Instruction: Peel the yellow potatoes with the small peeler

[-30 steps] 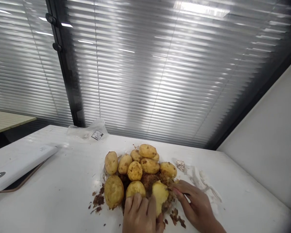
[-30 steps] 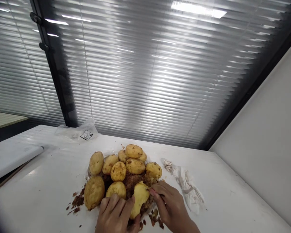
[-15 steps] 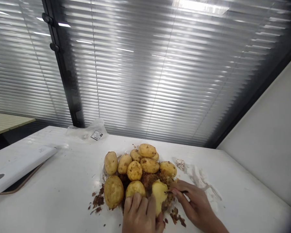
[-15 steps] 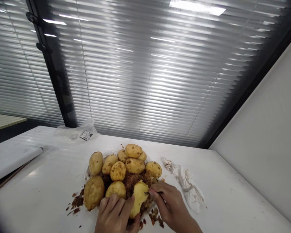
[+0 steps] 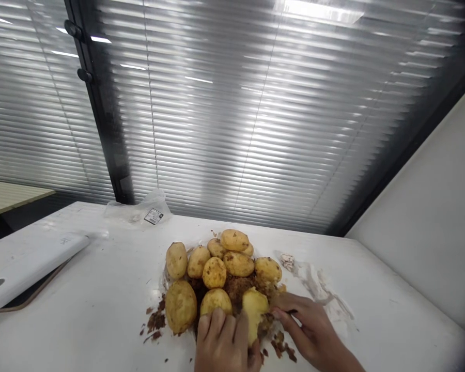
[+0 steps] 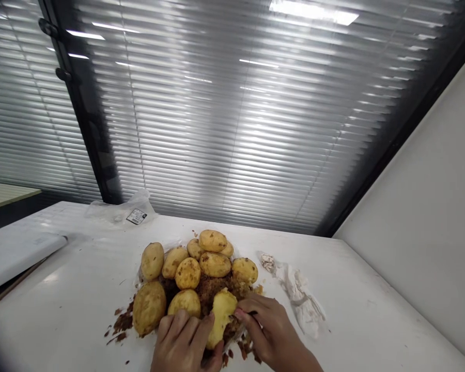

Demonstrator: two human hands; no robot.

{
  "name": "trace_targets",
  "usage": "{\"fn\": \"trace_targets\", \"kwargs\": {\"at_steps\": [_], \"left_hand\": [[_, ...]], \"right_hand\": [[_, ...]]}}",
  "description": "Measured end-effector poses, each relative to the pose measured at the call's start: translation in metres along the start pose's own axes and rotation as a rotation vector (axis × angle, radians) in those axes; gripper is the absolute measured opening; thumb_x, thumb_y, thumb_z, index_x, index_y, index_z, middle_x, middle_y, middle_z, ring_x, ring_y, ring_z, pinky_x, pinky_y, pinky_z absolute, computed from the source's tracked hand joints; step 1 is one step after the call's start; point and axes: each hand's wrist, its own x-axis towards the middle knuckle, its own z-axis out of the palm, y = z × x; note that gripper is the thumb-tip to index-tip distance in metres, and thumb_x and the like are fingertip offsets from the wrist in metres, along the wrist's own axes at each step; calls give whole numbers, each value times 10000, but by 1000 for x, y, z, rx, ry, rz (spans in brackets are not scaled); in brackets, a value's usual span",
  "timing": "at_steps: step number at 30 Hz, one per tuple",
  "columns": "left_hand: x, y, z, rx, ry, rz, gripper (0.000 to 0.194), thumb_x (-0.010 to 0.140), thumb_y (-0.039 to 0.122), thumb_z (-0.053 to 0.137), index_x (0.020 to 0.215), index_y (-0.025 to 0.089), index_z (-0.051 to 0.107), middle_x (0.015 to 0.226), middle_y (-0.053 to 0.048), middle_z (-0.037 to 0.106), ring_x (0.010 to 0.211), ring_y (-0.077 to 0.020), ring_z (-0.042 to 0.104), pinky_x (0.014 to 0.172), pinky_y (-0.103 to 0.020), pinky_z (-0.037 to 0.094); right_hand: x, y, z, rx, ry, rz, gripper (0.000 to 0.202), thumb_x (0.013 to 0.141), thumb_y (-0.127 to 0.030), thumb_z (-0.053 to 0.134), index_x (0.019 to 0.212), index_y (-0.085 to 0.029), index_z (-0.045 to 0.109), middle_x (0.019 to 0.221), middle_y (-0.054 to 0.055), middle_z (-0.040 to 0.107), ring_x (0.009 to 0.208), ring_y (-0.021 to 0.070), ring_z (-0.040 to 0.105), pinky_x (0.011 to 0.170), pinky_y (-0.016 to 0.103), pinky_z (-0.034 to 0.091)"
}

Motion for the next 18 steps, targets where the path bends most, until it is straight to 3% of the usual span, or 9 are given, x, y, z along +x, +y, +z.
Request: {"fn": "trace_targets", "kwargs": {"at_steps": [4,9,12,16,18], "left_hand": [[3,-1,-1,-3,-1,10,316,928,299,350,838,206,639,592,-16,535,702,-212,500,724,-363,316],[9,-1,-6,14,-48,46,292,919,278,368,835,202,636,597,-11,540,693,-207,508,713,-355,316],[8,-2,-7,22,-24,32,312,923,282,348,838,199,636,590,-14,532,693,-212,507,722,-361,320],[5,-2,-6,21,-81,64,254,897,268,400,874,199,643,612,-7,550,692,-207,509,712,-353,322],[4,-2,-4,17,-47,37,266,900,271,388,870,202,643,603,-9,543,698,-213,509,713,-357,323]], "right_hand": [[1,1,-1,-36,60,-8,150,941,-108,501,928,-207,614,708,26,692,639,173,678,587,234,530],[-1,2,-2,-8,2,18,156,947,-124,497,898,-199,625,686,24,683,616,166,675,581,226,537],[-2,2,-3,-59,76,-2,142,939,-118,510,921,-202,622,715,30,705,630,169,685,599,230,544],[-1,1,-2,-9,-17,23,154,947,-130,502,867,-207,610,676,15,678,592,156,662,564,220,529],[-1,0,-2,-18,-11,12,150,945,-123,498,886,-206,608,691,23,682,605,163,665,564,227,528]]}}
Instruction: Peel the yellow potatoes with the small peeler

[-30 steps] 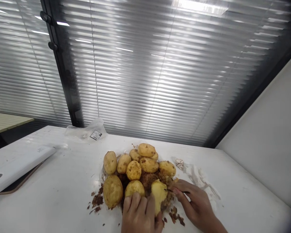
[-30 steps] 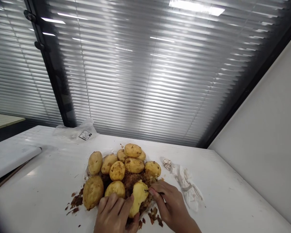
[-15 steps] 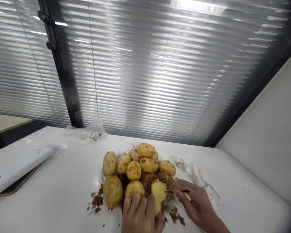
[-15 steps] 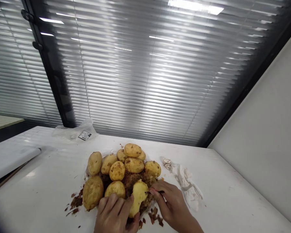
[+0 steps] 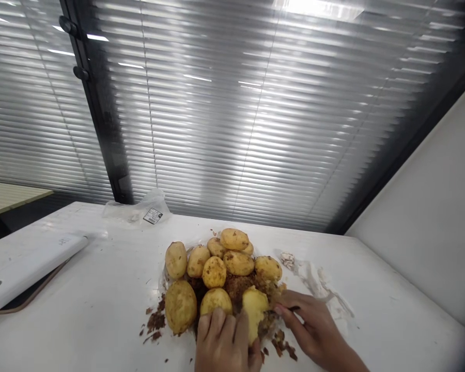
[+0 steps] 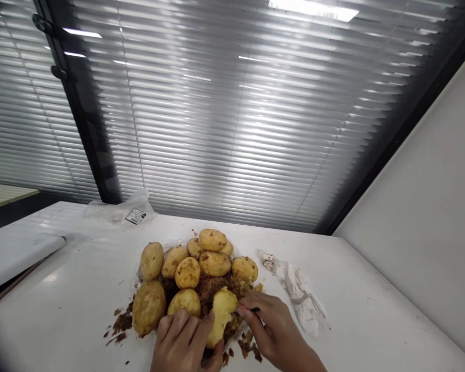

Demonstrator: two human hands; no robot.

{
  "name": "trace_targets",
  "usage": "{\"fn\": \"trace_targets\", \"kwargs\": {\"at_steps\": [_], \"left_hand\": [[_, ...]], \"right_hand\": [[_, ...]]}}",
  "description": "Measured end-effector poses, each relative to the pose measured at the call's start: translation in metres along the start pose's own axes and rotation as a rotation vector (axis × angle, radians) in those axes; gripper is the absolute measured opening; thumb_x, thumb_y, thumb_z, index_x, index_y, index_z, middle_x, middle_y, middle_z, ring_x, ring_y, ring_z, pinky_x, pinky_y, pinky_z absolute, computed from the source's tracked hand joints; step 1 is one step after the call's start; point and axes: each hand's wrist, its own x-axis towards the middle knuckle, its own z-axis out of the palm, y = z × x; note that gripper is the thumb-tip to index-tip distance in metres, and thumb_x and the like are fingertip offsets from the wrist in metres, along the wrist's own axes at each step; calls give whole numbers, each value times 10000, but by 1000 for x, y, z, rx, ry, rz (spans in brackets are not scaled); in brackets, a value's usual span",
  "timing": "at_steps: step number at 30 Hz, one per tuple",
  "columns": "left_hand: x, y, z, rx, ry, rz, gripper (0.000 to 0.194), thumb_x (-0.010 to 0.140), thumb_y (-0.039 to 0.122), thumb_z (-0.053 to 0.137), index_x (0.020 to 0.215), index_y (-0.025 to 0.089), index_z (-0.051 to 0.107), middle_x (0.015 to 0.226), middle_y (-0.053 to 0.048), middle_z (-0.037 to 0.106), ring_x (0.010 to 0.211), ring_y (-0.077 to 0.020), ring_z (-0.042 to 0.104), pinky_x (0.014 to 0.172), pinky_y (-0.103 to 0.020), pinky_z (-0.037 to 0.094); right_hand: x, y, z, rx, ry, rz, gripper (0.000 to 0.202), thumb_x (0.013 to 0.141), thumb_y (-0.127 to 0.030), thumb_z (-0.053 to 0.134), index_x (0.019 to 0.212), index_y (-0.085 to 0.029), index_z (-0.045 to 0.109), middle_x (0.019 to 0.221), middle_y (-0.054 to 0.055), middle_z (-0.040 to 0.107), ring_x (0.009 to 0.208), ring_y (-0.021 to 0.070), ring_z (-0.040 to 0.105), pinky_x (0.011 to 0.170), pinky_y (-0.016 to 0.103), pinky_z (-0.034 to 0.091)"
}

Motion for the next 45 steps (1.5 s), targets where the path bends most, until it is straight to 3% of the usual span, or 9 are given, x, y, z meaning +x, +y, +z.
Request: {"fn": "trace_targets", "kwargs": {"at_steps": [7,11,16,21,26,29,32,38,45], "left_hand": [[-3,-3,-5,-5,-96,23,220,861,251,452,932,198,653,656,-6,578,731,-212,529,727,-357,331],[-3,-2,-4,-5,-69,9,220,861,247,444,913,195,651,645,-5,569,730,-214,529,736,-364,339],[-3,-2,-1,-2,-41,21,233,875,264,430,904,192,650,635,-10,568,713,-211,524,723,-363,329],[-3,-2,-1,-7,-28,15,236,873,254,417,888,196,645,630,-12,565,712,-207,532,733,-362,328],[-2,-1,1,-15,32,-17,282,902,271,367,865,202,638,594,-13,535,677,-204,511,712,-362,315],[-2,-3,-3,-2,-52,27,224,868,256,430,908,197,642,628,-9,561,697,-202,524,722,-358,322],[-2,-5,-7,19,-112,68,204,835,246,474,939,195,642,655,-1,579,717,-207,532,728,-356,331],[-3,-5,-8,24,-120,44,210,829,238,471,942,198,644,671,1,583,744,-217,545,748,-364,348],[-3,-6,-6,16,-104,50,207,818,239,484,951,202,638,679,1,593,732,-212,550,735,-363,341]], "right_hand": [[0,1,0,27,-7,14,157,939,-107,500,893,-214,605,700,19,683,609,158,661,574,222,525],[-1,2,-1,-59,107,-14,172,916,-69,512,944,-216,596,752,33,709,649,171,676,598,236,531],[-1,3,-1,14,-24,18,152,930,-96,506,879,-208,594,702,24,686,609,160,662,573,228,527],[2,1,-2,-63,133,-9,153,928,-95,514,894,-200,619,690,29,695,602,161,668,570,225,531],[5,-1,-3,-3,53,25,180,956,-172,504,834,-200,633,653,21,687,555,155,657,534,218,526],[6,-1,-3,-48,139,41,198,955,-173,505,809,-200,636,633,23,685,555,161,661,524,219,519],[5,-1,-3,6,58,71,227,964,-182,491,777,-198,620,608,15,663,526,148,638,501,209,496],[3,3,-2,-27,123,115,206,964,-197,504,804,-190,633,594,8,640,486,139,602,475,212,469],[7,-2,-5,-23,48,103,274,979,-235,495,750,-192,637,572,4,635,483,136,610,472,205,471]]}}
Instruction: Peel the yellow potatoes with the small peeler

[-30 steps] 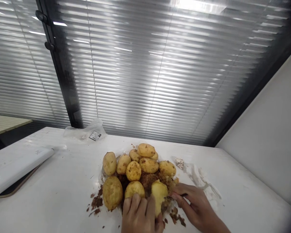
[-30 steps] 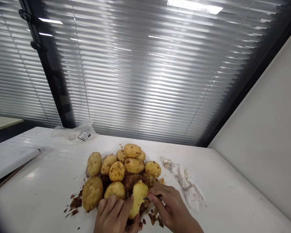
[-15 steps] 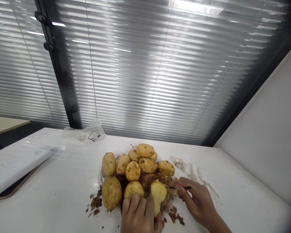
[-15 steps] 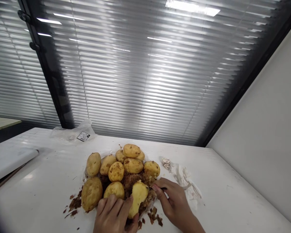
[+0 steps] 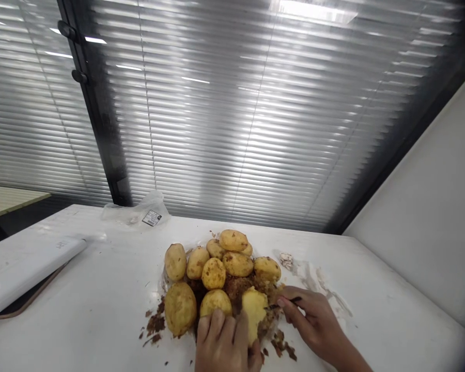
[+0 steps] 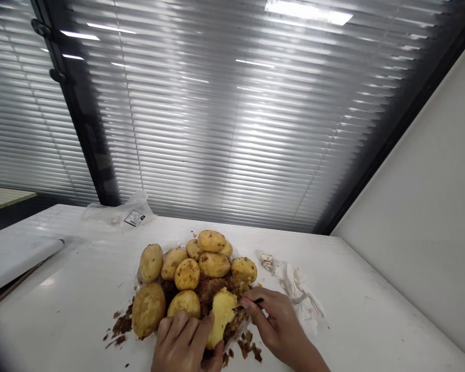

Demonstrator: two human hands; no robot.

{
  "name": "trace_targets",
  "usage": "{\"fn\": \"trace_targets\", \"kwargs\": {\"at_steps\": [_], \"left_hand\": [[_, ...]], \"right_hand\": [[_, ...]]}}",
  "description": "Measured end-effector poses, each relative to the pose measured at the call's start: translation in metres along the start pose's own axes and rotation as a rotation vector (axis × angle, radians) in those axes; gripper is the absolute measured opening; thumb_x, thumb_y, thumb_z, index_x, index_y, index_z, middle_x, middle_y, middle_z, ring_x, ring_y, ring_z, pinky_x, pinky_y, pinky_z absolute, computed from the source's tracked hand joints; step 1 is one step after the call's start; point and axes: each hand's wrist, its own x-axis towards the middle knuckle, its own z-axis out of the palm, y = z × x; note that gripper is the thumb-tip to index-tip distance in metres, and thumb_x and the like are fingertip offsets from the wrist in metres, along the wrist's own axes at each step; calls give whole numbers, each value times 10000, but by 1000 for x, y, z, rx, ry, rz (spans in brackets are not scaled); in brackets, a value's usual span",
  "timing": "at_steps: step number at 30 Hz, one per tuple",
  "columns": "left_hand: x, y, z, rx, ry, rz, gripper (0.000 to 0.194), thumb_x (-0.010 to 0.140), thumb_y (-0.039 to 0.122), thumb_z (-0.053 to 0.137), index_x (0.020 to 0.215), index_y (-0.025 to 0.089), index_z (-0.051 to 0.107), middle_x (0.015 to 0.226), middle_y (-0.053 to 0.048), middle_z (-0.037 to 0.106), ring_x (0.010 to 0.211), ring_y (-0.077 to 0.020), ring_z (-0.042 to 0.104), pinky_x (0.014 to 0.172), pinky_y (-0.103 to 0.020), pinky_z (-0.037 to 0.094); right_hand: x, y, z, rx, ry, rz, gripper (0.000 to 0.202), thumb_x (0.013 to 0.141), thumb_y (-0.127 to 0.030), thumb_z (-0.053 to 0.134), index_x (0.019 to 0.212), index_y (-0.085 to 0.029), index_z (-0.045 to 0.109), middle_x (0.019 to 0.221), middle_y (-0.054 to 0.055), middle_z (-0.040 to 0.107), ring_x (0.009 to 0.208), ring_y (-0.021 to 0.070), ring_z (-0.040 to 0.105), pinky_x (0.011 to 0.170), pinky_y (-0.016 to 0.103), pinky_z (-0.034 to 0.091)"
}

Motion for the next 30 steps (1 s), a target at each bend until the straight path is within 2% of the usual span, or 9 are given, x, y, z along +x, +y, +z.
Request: {"fn": "trace_targets", "kwargs": {"at_steps": [3,7,11,14,16,20,25,27,30], "left_hand": [[0,0,0,-7,-15,4,205,814,236,487,949,202,638,661,3,575,718,-203,545,726,-356,334],[-1,0,0,-15,-15,-4,207,816,240,489,951,201,641,666,-1,581,723,-206,542,726,-358,330],[-3,-1,0,-10,-29,-2,212,814,250,491,950,202,647,661,3,576,715,-208,533,732,-364,333],[-3,0,2,-10,-24,9,212,826,251,487,952,201,650,670,1,583,731,-211,537,740,-365,333],[-3,1,5,-23,23,-19,220,854,258,451,926,200,651,653,-5,573,723,-209,532,736,-365,328],[-1,4,9,-37,112,-67,275,895,277,384,872,203,648,608,-15,542,709,-213,516,737,-370,323],[0,5,6,-35,72,-60,284,908,287,375,886,211,648,623,-7,553,711,-209,508,729,-360,322],[1,4,6,-20,46,-41,270,903,283,389,895,210,649,632,-6,565,717,-212,511,730,-360,326],[1,3,7,-25,104,-58,282,909,296,382,868,209,647,628,-11,572,714,-219,512,728,-371,330]], "right_hand": [[0,0,0,-8,59,-8,262,974,-206,494,745,-195,622,585,10,640,493,136,614,459,203,459],[-1,2,0,37,-17,-33,214,970,-175,492,809,-193,632,629,13,660,526,136,615,503,211,472],[-2,3,-1,-2,45,-59,182,959,-148,498,834,-194,623,629,14,658,545,144,620,522,216,479],[-3,4,-1,15,-3,-44,194,955,-138,494,814,-200,611,631,12,658,535,142,617,514,214,475],[-4,5,-1,23,-20,-57,179,952,-129,493,845,-201,617,665,21,676,564,150,632,537,223,487],[-5,6,0,5,54,-76,172,940,-106,507,849,-204,615,708,27,701,609,157,651,577,228,499],[-5,6,2,72,-38,-35,178,955,-131,494,846,-204,614,629,-1,638,531,137,588,517,219,449],[-5,6,3,44,-6,-56,160,951,-122,495,875,-204,610,661,10,652,565,148,606,543,226,462],[-5,6,2,-1,61,-70,158,943,-105,500,883,-207,606,685,16,666,590,152,623,560,224,469]]}}
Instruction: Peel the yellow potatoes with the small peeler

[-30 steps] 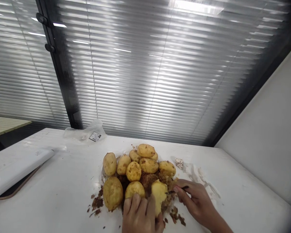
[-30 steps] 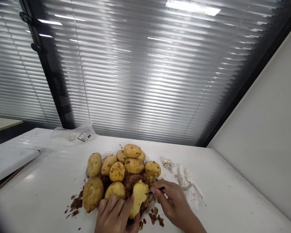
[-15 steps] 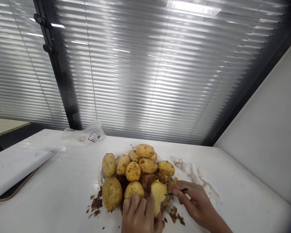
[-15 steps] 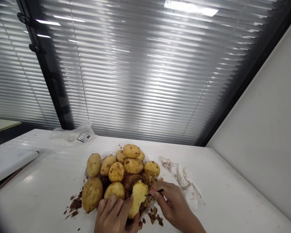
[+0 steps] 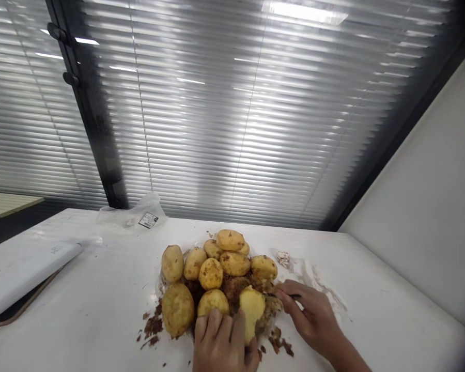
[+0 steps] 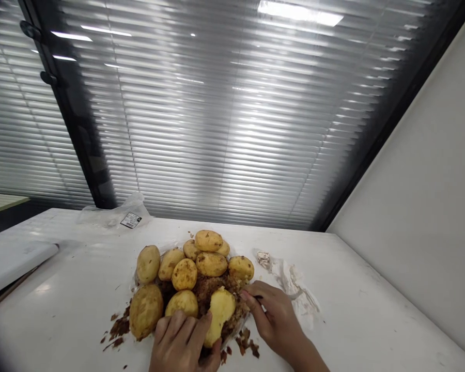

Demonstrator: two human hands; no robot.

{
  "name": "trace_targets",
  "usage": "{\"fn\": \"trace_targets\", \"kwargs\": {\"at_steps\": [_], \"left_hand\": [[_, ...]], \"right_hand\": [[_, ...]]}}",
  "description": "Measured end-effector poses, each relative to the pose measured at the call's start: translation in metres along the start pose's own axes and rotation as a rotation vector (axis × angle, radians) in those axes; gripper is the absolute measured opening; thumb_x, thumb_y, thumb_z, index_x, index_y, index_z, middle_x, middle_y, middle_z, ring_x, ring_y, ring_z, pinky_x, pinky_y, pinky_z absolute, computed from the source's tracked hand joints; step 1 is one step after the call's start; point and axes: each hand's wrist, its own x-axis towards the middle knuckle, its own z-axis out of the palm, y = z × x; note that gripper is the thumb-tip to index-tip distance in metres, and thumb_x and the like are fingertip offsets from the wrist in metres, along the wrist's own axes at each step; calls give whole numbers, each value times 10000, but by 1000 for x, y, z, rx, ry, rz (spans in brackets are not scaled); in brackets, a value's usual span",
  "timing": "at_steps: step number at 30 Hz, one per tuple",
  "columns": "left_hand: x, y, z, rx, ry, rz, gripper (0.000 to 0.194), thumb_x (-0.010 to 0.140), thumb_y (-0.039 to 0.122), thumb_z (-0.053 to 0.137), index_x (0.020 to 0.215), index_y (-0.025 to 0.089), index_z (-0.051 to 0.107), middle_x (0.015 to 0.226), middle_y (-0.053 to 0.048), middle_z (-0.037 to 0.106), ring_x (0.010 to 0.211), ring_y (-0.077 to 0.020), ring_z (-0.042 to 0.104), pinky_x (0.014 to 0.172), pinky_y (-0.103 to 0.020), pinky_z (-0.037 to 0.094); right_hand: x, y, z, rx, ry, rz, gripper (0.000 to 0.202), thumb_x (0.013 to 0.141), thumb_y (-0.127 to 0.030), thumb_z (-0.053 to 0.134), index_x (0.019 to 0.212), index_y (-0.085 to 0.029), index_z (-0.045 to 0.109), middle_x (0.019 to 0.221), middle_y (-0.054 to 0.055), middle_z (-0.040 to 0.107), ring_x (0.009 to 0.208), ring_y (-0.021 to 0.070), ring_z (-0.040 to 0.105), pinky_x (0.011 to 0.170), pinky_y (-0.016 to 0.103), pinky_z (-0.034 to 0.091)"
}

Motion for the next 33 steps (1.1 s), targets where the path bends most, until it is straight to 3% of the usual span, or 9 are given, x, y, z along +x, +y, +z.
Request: {"fn": "trace_targets", "kwargs": {"at_steps": [2,5,11,17,22,25,28,33], "left_hand": [[-1,-1,0,-2,5,7,268,902,293,394,868,208,646,628,-10,572,717,-220,517,728,-373,331],[-1,-3,-1,9,-77,58,220,870,270,447,914,205,652,651,-4,580,712,-208,522,726,-363,329],[-3,0,2,-11,25,-15,281,902,290,378,864,208,644,607,-14,553,705,-223,507,731,-380,327],[-3,-4,0,11,-81,67,214,856,268,459,925,209,653,667,-6,599,709,-208,520,719,-364,322],[-3,0,3,-16,21,-10,266,892,288,391,868,207,643,604,-17,555,691,-215,503,723,-376,315],[-3,1,3,-20,4,-12,261,896,299,399,876,208,643,614,-15,563,695,-211,506,720,-370,314],[-3,0,2,-5,-31,17,227,881,289,433,899,209,645,635,-11,578,712,-213,517,728,-368,321],[-5,-1,5,-16,15,-1,270,902,310,396,882,206,644,608,-18,557,695,-222,500,717,-381,315]], "right_hand": [[0,0,0,25,-32,14,169,947,-113,498,851,-207,601,654,8,652,558,143,606,537,217,457],[0,0,1,71,-112,35,177,959,-135,489,842,-204,602,640,5,648,545,139,599,537,216,460],[1,-1,1,10,0,-18,152,950,-109,495,893,-206,598,698,18,674,604,147,632,580,214,488],[1,-2,3,61,-109,-18,159,959,-117,478,878,-202,586,668,19,647,578,153,612,550,227,480],[-2,-1,3,10,-42,-74,155,954,-91,474,950,-205,577,733,41,680,626,169,630,573,245,493],[0,-3,2,35,-99,-81,151,970,-117,460,923,-202,576,686,30,658,574,158,596,534,239,473],[2,-5,2,-1,-72,-111,161,982,-121,438,949,-192,580,707,45,671,593,164,604,544,244,482],[0,-6,3,1,-85,-92,164,992,-140,436,946,-197,583,705,37,675,593,159,613,544,237,490]]}}
